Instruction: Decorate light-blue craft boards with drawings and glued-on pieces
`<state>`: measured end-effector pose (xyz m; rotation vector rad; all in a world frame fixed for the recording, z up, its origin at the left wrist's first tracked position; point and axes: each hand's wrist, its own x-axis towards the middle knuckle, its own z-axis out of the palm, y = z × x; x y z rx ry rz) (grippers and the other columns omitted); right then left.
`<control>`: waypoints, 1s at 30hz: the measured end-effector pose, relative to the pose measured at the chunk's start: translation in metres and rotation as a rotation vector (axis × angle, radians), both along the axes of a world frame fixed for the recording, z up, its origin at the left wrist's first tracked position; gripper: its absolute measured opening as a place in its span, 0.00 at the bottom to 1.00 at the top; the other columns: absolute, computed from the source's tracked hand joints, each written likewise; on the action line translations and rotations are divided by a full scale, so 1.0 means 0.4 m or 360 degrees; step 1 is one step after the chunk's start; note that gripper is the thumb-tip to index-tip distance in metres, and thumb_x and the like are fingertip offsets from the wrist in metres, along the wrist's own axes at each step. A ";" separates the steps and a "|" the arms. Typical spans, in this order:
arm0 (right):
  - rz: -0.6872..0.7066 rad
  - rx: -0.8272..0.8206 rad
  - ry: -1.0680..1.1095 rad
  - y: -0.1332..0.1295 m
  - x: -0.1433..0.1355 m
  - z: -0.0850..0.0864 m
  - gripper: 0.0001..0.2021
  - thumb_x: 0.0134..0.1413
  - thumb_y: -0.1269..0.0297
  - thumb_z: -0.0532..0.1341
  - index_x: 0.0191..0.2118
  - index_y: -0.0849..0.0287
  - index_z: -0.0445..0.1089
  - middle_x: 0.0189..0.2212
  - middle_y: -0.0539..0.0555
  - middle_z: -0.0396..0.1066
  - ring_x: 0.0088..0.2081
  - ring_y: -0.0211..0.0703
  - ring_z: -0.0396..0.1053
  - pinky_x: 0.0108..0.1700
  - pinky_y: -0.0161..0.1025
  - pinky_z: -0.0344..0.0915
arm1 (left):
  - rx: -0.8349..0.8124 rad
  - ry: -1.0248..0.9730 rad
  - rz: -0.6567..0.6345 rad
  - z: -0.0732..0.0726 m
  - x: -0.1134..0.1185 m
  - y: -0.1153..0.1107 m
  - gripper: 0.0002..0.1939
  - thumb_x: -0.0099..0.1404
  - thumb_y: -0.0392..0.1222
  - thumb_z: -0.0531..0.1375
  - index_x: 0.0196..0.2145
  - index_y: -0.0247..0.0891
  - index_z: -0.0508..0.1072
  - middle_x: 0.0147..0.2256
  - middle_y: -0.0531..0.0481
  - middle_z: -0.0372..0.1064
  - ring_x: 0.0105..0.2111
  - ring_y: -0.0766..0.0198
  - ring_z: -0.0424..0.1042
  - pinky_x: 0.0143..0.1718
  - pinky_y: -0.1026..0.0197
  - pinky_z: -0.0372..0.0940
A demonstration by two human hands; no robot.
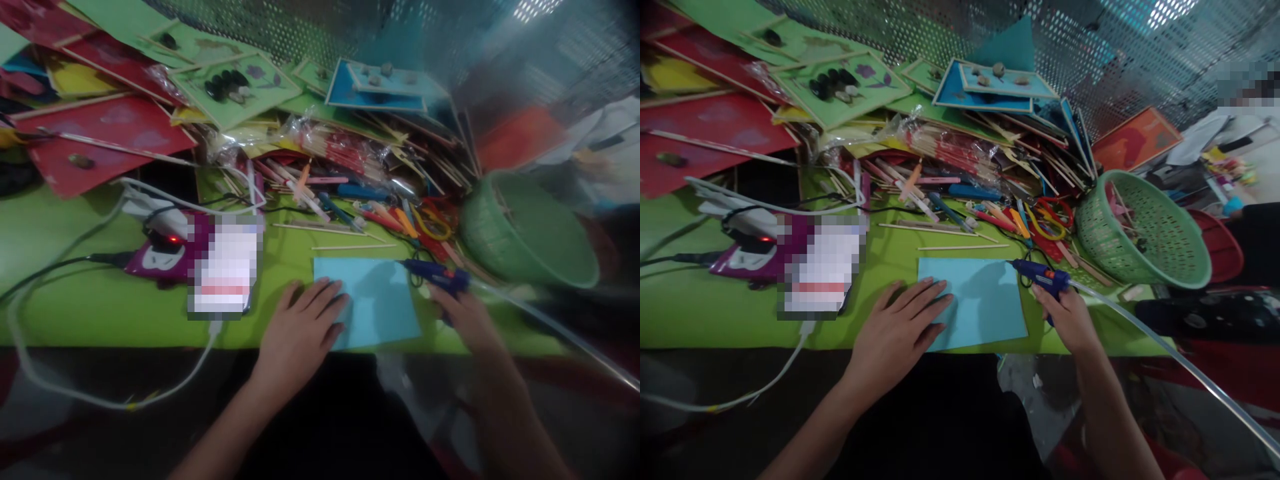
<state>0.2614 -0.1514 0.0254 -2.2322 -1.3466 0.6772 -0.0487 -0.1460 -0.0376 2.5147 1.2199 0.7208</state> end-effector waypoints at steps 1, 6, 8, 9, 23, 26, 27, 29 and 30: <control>-0.0013 -0.0004 -0.0013 -0.003 0.008 0.000 0.24 0.49 0.39 0.63 0.19 0.55 0.68 0.14 0.51 0.65 0.20 0.41 0.62 0.25 0.39 0.58 | 0.0004 -0.0004 0.0005 0.000 0.000 0.000 0.17 0.75 0.42 0.58 0.59 0.47 0.74 0.64 0.53 0.69 0.64 0.52 0.68 0.65 0.40 0.59; -0.0037 0.0008 -0.0056 -0.008 0.022 -0.005 0.22 0.49 0.40 0.63 0.20 0.55 0.69 0.14 0.51 0.67 0.21 0.42 0.63 0.25 0.39 0.58 | 0.0015 -0.0012 0.0002 0.000 0.000 0.001 0.18 0.75 0.42 0.58 0.59 0.46 0.74 0.64 0.52 0.69 0.64 0.53 0.68 0.65 0.41 0.59; -0.0024 0.0009 -0.0059 -0.006 0.019 -0.006 0.22 0.49 0.40 0.62 0.20 0.55 0.69 0.15 0.51 0.67 0.21 0.42 0.64 0.25 0.40 0.58 | 0.0014 -0.0011 -0.0002 0.000 0.000 0.001 0.18 0.74 0.42 0.58 0.59 0.46 0.73 0.64 0.52 0.69 0.64 0.53 0.68 0.65 0.40 0.59; -0.0015 0.0005 -0.0059 -0.004 0.018 -0.006 0.22 0.49 0.40 0.62 0.20 0.55 0.68 0.15 0.51 0.67 0.21 0.42 0.64 0.26 0.40 0.58 | 0.0015 -0.0012 -0.0001 0.000 0.000 0.002 0.18 0.74 0.42 0.58 0.59 0.47 0.73 0.64 0.52 0.69 0.64 0.52 0.68 0.65 0.40 0.59; -0.0021 -0.0012 -0.0012 -0.008 0.035 -0.015 0.24 0.50 0.39 0.63 0.21 0.55 0.68 0.15 0.52 0.67 0.21 0.42 0.63 0.24 0.39 0.57 | 0.0013 -0.0002 0.0001 0.001 0.001 0.003 0.18 0.74 0.42 0.58 0.59 0.47 0.74 0.64 0.53 0.70 0.64 0.52 0.69 0.65 0.39 0.60; -0.0025 -0.0012 -0.0021 -0.008 0.035 -0.015 0.23 0.50 0.40 0.63 0.21 0.55 0.69 0.15 0.52 0.67 0.21 0.42 0.64 0.24 0.39 0.58 | 0.0018 -0.0003 0.0001 -0.001 0.001 0.002 0.18 0.74 0.42 0.58 0.59 0.47 0.74 0.64 0.53 0.70 0.64 0.52 0.68 0.65 0.39 0.60; -0.0024 -0.0019 -0.0010 -0.008 0.035 -0.015 0.23 0.50 0.40 0.63 0.22 0.56 0.69 0.16 0.52 0.68 0.21 0.42 0.64 0.25 0.39 0.58 | 0.0018 -0.0002 0.0000 -0.002 0.001 0.002 0.18 0.74 0.42 0.58 0.59 0.47 0.74 0.64 0.53 0.70 0.64 0.52 0.68 0.65 0.39 0.59; -0.0018 -0.0039 -0.0003 -0.009 0.035 -0.016 0.23 0.52 0.40 0.63 0.21 0.56 0.69 0.15 0.52 0.68 0.21 0.42 0.64 0.24 0.39 0.58 | 0.0015 0.0004 -0.0002 -0.002 0.000 0.002 0.17 0.75 0.43 0.58 0.59 0.47 0.73 0.64 0.53 0.69 0.64 0.52 0.68 0.65 0.39 0.59; -0.0014 -0.0042 -0.0015 -0.009 0.035 -0.016 0.24 0.52 0.40 0.63 0.20 0.55 0.68 0.15 0.52 0.67 0.21 0.42 0.64 0.24 0.39 0.58 | 0.0014 0.0007 -0.0002 -0.003 0.000 0.002 0.17 0.75 0.43 0.58 0.59 0.47 0.73 0.64 0.53 0.69 0.64 0.52 0.68 0.65 0.39 0.59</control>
